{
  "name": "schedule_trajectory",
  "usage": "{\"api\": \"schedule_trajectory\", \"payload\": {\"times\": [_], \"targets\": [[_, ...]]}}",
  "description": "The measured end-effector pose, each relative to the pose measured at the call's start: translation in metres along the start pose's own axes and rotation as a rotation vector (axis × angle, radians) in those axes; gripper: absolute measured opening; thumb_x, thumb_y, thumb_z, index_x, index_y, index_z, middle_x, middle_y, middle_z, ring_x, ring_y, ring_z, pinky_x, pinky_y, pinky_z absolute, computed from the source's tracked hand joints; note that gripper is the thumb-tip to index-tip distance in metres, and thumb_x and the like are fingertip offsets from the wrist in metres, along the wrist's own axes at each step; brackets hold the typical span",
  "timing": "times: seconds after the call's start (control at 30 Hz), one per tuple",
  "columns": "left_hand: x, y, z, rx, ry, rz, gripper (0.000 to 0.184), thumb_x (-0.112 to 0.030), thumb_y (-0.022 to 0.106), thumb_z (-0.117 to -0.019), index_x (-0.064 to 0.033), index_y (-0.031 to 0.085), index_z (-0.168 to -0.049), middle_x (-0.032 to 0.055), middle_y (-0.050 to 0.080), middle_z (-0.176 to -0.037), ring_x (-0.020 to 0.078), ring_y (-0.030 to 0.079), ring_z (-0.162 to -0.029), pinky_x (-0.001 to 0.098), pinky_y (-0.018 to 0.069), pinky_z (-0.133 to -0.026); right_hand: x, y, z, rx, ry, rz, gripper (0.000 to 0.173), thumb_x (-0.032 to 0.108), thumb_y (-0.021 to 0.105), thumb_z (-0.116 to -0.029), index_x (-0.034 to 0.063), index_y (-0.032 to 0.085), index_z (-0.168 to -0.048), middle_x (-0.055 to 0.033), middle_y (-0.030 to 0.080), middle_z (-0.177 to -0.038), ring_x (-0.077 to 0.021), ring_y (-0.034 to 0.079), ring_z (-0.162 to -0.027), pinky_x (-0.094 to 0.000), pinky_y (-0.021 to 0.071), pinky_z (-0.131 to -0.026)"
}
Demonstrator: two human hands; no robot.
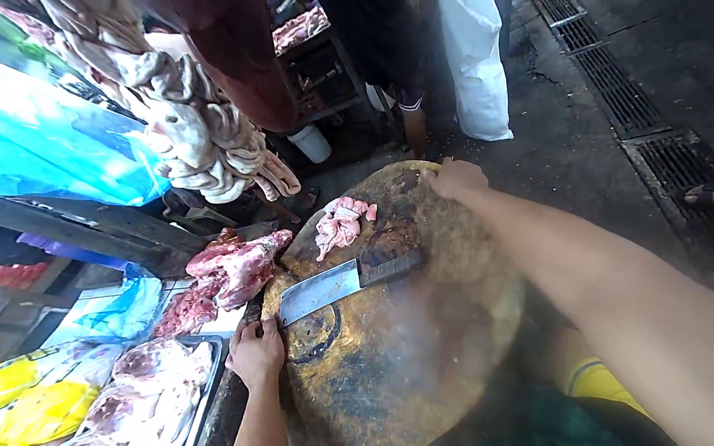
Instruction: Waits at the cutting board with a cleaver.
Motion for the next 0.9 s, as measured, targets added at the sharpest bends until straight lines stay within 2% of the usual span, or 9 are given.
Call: {"api": "schedule_trajectory", "payload": {"times": [0.33, 0.47, 0.53, 0.63, 0.77, 0.9], "targets": [[0.002, -0.002, 0.001, -0.014, 0.002, 0.020, 0.052, -0.052, 0.046, -0.1030, -0.0111, 0.074, -0.118, 0.0103, 0.059, -0.147, 0.0314, 0.048, -0.142, 0.0617, 0.0279, -0.118, 0.002, 0.000, 0.001, 0.011, -0.004, 0.011, 0.080, 0.073, 0.031, -0.0990, 0.0082, 0.060, -0.135, -0.0195, 0.069, -0.123, -0.0384, 0.066, -0.117, -0.0632, 0.0537, -0.090], [-0.001, -0.007, 0.007, 0.002, 0.027, 0.024, 0.054, -0.054, 0.046, -0.1019, -0.0109, 0.074, -0.120, 0.0131, 0.058, -0.148, 0.0336, 0.046, -0.143, 0.0637, 0.0279, -0.119, 0.000, 0.002, 0.007, -0.015, -0.018, -0.013, 0.084, 0.077, 0.033, -0.0967, 0.0082, 0.062, -0.135, -0.0230, 0.069, -0.124, -0.0432, 0.066, -0.117, -0.0686, 0.0518, -0.092], [0.001, -0.008, 0.007, -0.015, 0.024, 0.030, 0.056, -0.056, 0.046, -0.1008, -0.0120, 0.074, -0.120, 0.0120, 0.059, -0.147, 0.0326, 0.047, -0.143, 0.0622, 0.0285, -0.119, -0.001, 0.004, 0.006, -0.029, -0.032, 0.018, 0.089, 0.081, 0.029, -0.0947, 0.0096, 0.063, -0.134, -0.0236, 0.068, -0.126, -0.0445, 0.065, -0.118, -0.0705, 0.0502, -0.093], [0.008, -0.007, 0.004, -0.046, 0.012, 0.023, 0.057, -0.059, 0.044, -0.0994, -0.0144, 0.075, -0.117, 0.0080, 0.059, -0.148, 0.0288, 0.048, -0.142, 0.0582, 0.0289, -0.121, 0.000, 0.008, -0.002, -0.002, -0.041, 0.093, 0.095, 0.083, 0.022, -0.0939, 0.0079, 0.059, -0.139, -0.0227, 0.065, -0.133, -0.0421, 0.063, -0.124, -0.0669, 0.0496, -0.099], [0.010, -0.005, 0.001, -0.045, 0.003, 0.043, 0.059, -0.058, 0.041, -0.0991, -0.0137, 0.074, -0.119, 0.0078, 0.057, -0.149, 0.0266, 0.048, -0.143, 0.0552, 0.0283, -0.122, 0.003, 0.006, -0.003, -0.002, -0.034, 0.122, 0.094, 0.081, 0.021, -0.0956, 0.0073, 0.055, -0.143, -0.0231, 0.063, -0.136, -0.0410, 0.061, -0.127, -0.0654, 0.0491, -0.102], [0.011, -0.002, 0.000, -0.024, -0.005, 0.048, 0.060, -0.059, 0.040, -0.0994, -0.0142, 0.074, -0.120, 0.0068, 0.055, -0.151, 0.0255, 0.045, -0.145, 0.0539, 0.0258, -0.123, 0.003, 0.004, -0.007, -0.023, -0.021, 0.140, 0.090, 0.077, 0.022, -0.0976, 0.0070, 0.056, -0.142, -0.0225, 0.064, -0.134, -0.0400, 0.062, -0.126, -0.0644, 0.0499, -0.101]]}}
Point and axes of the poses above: each hand's wrist, its own z-axis away from the middle knuckle, its own y-axis out of the palm, x = y × z, the point moved 9 cm from there along -z, towards the middle knuckle
